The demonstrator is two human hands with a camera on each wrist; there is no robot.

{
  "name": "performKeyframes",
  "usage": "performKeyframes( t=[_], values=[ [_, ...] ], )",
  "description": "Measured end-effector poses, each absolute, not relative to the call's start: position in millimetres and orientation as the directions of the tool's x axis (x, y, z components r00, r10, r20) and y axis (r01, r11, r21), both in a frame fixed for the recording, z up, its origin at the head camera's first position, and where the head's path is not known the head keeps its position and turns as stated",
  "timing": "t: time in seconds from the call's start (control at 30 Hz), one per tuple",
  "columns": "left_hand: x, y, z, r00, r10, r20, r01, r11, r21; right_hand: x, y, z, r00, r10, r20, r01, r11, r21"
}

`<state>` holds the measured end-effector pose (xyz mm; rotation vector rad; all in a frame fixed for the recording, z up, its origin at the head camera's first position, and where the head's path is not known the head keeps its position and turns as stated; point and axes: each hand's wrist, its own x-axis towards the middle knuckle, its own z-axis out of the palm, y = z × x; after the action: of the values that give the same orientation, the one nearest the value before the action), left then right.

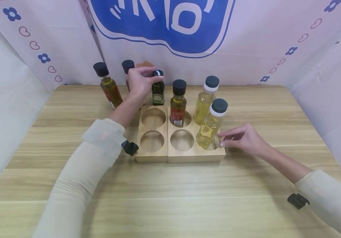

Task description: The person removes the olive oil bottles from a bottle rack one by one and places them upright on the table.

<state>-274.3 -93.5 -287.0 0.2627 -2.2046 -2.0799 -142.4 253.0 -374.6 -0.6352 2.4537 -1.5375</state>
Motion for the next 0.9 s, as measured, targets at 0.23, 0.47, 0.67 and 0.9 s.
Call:
performKeyframes(
  t=[0.23,0.47,0.67,0.9],
  values=[
    [-274.1,-92.9,-289.3,-0.981,-0.189,-0.038,-0.050,0.061,0.997,-142.3,252.7,-375.1,-0.892,-0.445,0.080,-0.268,0.377,-0.887],
    [-273.9,-94.0,-289.7,-0.981,-0.194,-0.025,-0.039,0.068,0.997,-141.5,252.2,-373.5,-0.896,-0.439,0.068,-0.256,0.385,-0.887],
    [-273.8,-95.8,-290.3,-0.979,-0.203,-0.015,-0.040,0.119,0.992,-140.6,251.9,-371.8,-0.899,-0.434,0.065,-0.253,0.393,-0.884],
    [-273.2,-96.7,-291.2,-0.980,-0.198,-0.001,-0.027,0.130,0.991,-140.2,251.8,-371.5,-0.904,-0.425,0.053,-0.243,0.407,-0.881]
  ],
)
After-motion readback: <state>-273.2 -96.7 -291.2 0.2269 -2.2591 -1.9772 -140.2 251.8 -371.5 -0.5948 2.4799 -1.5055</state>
